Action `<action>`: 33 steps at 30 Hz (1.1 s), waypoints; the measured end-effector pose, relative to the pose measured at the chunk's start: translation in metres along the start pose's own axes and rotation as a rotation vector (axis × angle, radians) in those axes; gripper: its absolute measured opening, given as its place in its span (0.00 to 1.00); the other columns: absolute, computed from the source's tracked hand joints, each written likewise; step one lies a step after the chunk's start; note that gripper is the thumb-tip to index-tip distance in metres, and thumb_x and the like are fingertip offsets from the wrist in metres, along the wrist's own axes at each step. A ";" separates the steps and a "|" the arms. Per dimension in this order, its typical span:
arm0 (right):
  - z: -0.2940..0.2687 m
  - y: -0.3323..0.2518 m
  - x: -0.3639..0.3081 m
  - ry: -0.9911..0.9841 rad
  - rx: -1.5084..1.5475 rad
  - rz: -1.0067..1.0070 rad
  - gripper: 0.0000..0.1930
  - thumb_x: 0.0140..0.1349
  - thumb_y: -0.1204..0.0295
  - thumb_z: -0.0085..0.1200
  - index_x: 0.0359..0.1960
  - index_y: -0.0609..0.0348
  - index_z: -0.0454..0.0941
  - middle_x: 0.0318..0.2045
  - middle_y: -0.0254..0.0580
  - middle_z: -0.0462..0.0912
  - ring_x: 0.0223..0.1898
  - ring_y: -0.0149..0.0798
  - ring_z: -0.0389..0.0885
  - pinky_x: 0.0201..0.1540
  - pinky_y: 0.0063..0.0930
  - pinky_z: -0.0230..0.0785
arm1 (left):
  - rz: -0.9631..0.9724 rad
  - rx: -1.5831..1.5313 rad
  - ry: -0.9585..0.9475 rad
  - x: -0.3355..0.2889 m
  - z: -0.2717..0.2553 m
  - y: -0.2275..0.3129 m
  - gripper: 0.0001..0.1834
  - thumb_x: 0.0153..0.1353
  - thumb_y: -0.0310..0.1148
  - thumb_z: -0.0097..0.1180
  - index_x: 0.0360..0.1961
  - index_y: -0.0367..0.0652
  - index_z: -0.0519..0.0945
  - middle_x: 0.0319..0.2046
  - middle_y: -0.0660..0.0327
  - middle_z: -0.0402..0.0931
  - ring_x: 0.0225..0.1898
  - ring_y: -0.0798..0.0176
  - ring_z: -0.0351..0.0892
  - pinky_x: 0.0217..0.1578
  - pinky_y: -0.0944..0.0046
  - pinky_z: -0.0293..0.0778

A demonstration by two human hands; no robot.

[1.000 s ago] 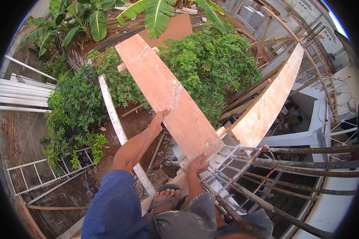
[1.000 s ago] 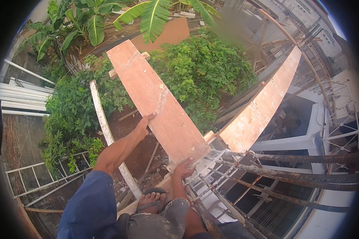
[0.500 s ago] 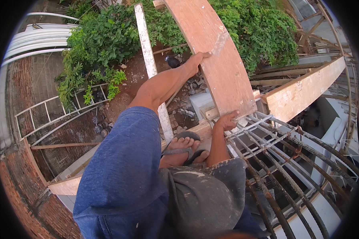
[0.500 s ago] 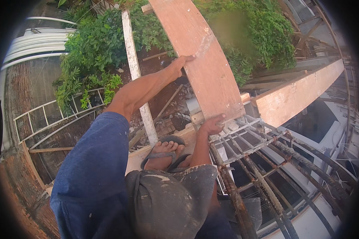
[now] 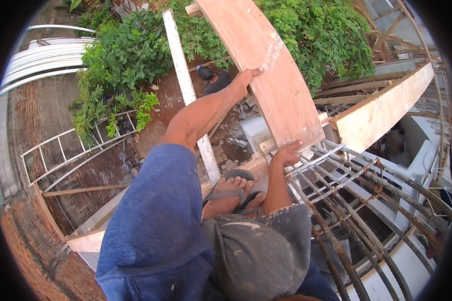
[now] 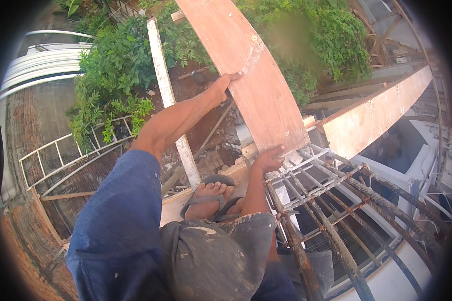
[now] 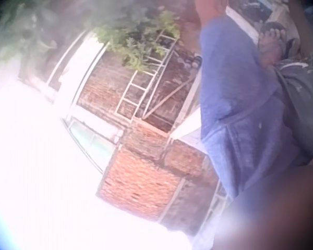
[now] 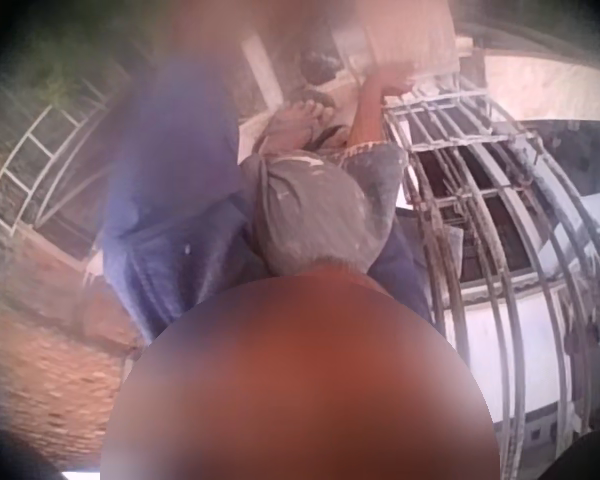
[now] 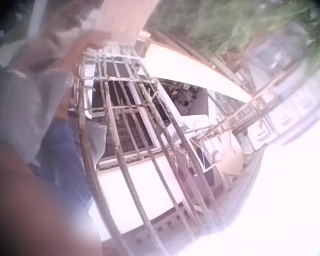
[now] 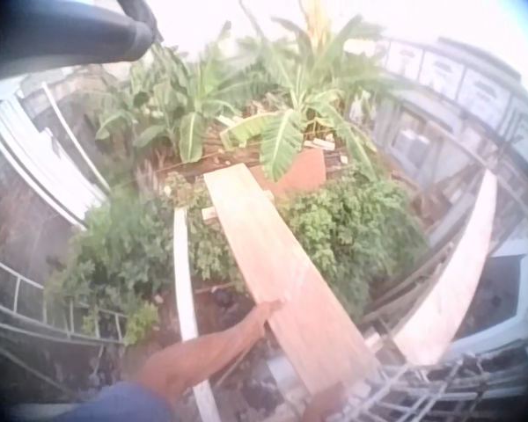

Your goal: The person positions and secures wooden planks onto a metal scaffolding structure at a construction site. They lift the planks into place, adjust their alignment, and then use metal rods to fasten them to the scaffolding frame.

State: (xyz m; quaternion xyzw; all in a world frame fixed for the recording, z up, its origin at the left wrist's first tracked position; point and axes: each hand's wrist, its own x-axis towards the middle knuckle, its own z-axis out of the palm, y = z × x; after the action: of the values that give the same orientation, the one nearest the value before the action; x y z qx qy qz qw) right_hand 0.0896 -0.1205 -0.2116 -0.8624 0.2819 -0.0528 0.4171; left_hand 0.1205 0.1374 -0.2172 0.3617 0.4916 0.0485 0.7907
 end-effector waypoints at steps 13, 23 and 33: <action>0.006 0.009 0.004 0.033 -0.029 0.047 0.41 0.63 0.41 0.44 0.38 0.84 0.74 0.34 0.76 0.77 0.39 0.68 0.77 0.44 0.54 0.67 | 0.066 -0.054 -0.150 -0.013 0.003 0.002 0.31 0.56 0.41 0.62 0.57 0.34 0.71 0.58 0.48 0.69 0.61 0.50 0.65 0.63 0.54 0.52; 0.011 0.025 0.011 -0.046 0.037 0.134 0.38 0.64 0.43 0.44 0.32 0.80 0.75 0.27 0.69 0.79 0.32 0.64 0.78 0.37 0.52 0.68 | 0.069 -0.043 -0.168 -0.035 0.007 0.024 0.30 0.55 0.39 0.62 0.56 0.33 0.72 0.55 0.49 0.72 0.58 0.52 0.69 0.61 0.55 0.57; -0.004 -0.052 -0.026 -0.183 0.384 0.225 0.36 0.60 0.44 0.54 0.29 0.80 0.75 0.25 0.58 0.78 0.28 0.47 0.75 0.33 0.43 0.67 | 0.155 -0.009 -0.051 -0.103 0.002 0.091 0.31 0.56 0.38 0.62 0.57 0.32 0.70 0.54 0.48 0.73 0.57 0.51 0.71 0.60 0.55 0.62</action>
State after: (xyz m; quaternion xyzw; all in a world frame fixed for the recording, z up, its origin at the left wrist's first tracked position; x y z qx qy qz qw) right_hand 0.0892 -0.0842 -0.1664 -0.7316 0.3221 0.0196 0.6005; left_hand 0.0950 0.1591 -0.0838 0.3963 0.4417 0.1024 0.7984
